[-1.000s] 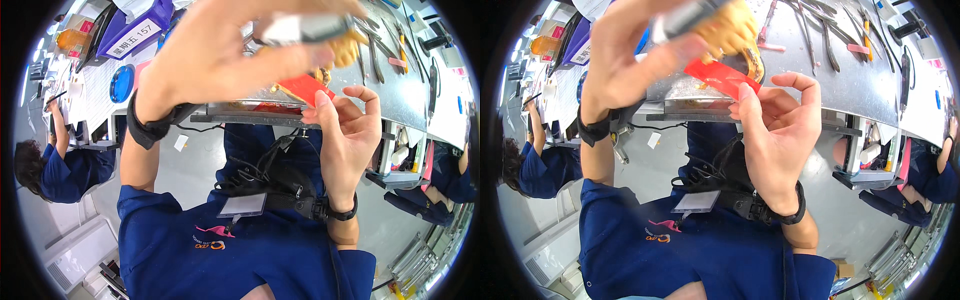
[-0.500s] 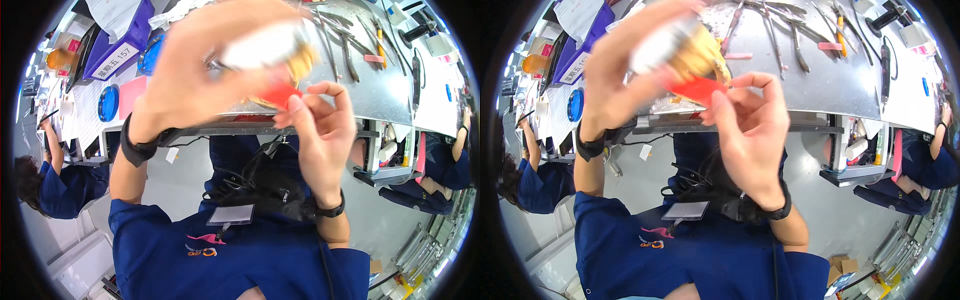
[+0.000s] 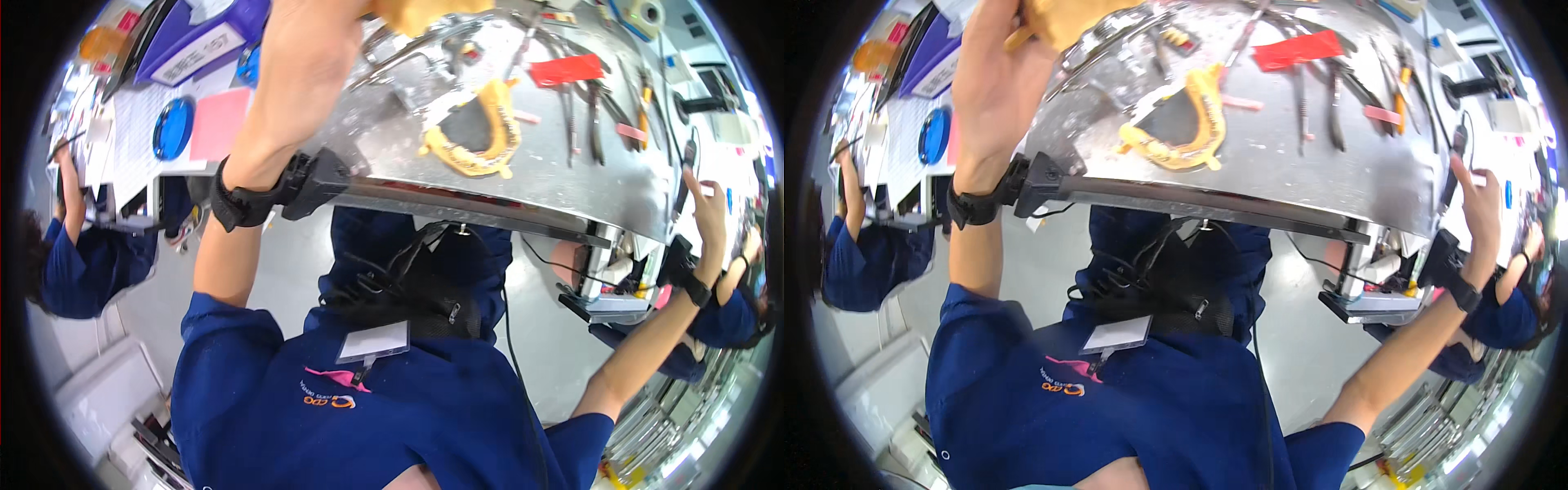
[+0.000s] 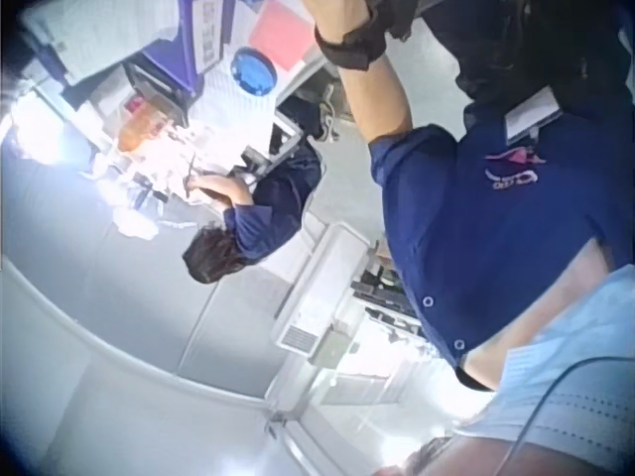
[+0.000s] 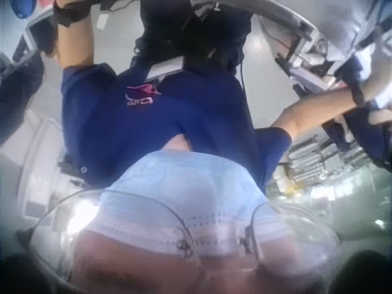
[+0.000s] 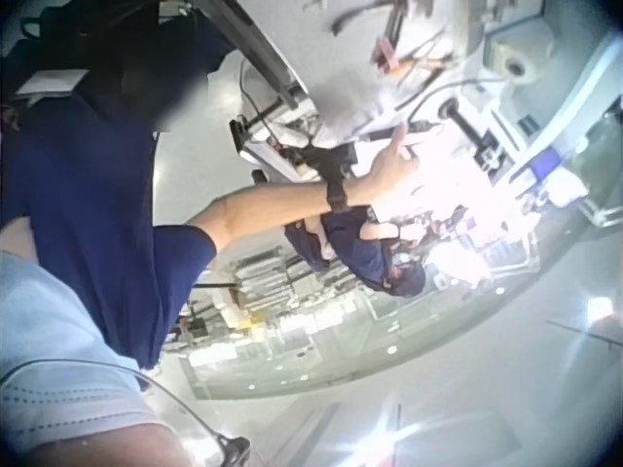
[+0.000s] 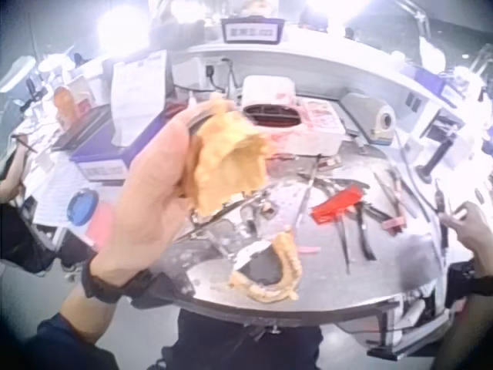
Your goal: Assembling and checking a dental model and prosthesis at a laboratory workbench.
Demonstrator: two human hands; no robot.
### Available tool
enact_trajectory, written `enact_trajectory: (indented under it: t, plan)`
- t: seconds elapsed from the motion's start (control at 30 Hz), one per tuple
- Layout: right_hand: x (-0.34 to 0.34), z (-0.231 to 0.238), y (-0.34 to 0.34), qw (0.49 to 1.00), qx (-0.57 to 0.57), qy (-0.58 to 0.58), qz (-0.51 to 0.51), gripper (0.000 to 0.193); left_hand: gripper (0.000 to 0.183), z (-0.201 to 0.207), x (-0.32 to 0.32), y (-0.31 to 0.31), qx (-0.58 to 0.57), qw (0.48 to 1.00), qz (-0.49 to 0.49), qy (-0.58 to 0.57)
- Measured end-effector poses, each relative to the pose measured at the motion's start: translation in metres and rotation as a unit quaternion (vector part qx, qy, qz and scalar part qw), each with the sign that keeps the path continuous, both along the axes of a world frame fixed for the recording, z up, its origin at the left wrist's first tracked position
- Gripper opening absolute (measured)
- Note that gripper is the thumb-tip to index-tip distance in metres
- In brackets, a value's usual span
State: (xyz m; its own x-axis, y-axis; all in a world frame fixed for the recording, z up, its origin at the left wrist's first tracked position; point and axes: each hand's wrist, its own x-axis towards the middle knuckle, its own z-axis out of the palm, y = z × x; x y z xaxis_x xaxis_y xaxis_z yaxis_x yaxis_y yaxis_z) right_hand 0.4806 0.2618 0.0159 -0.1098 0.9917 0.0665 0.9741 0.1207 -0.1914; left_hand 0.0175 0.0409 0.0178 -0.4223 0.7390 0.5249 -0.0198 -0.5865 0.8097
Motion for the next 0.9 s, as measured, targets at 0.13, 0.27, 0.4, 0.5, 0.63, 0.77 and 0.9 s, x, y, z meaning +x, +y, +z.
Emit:
enact_trajectory:
  t: [0.13,0.27,0.4,0.5,0.63,0.77,0.9]
  plan:
    - [0.003,-0.022,0.012,0.995,-0.079,0.047,0.030,0.039,0.050,0.003,-0.003,-0.016,0.012,0.989,0.119,0.083]
    - [-0.002,-0.015,-0.009,0.977,0.034,0.180,0.104,0.029,0.048,-0.030,0.001,-0.075,0.051,0.917,0.284,0.276]
    - [-0.024,0.003,-0.037,0.774,-0.113,0.617,0.088,0.031,0.044,-0.041,0.028,-0.074,-0.081,0.953,0.055,0.285]
    - [-0.128,0.008,-0.115,0.644,-0.097,0.747,0.137,0.031,0.037,-0.041,0.026,-0.068,-0.134,0.948,0.024,0.288]
    - [-0.206,-0.003,-0.157,0.683,-0.205,0.604,0.356,0.036,0.029,-0.050,0.024,-0.066,-0.184,0.950,-0.024,0.252]
    - [-0.241,-0.006,-0.177,0.723,-0.192,0.528,0.402,0.025,0.026,-0.047,0.026,-0.066,-0.206,0.951,-0.043,0.224]
    - [-0.255,-0.005,-0.185,0.728,-0.232,0.548,0.342,0.019,0.023,-0.053,0.030,-0.063,-0.196,0.953,-0.034,0.228]
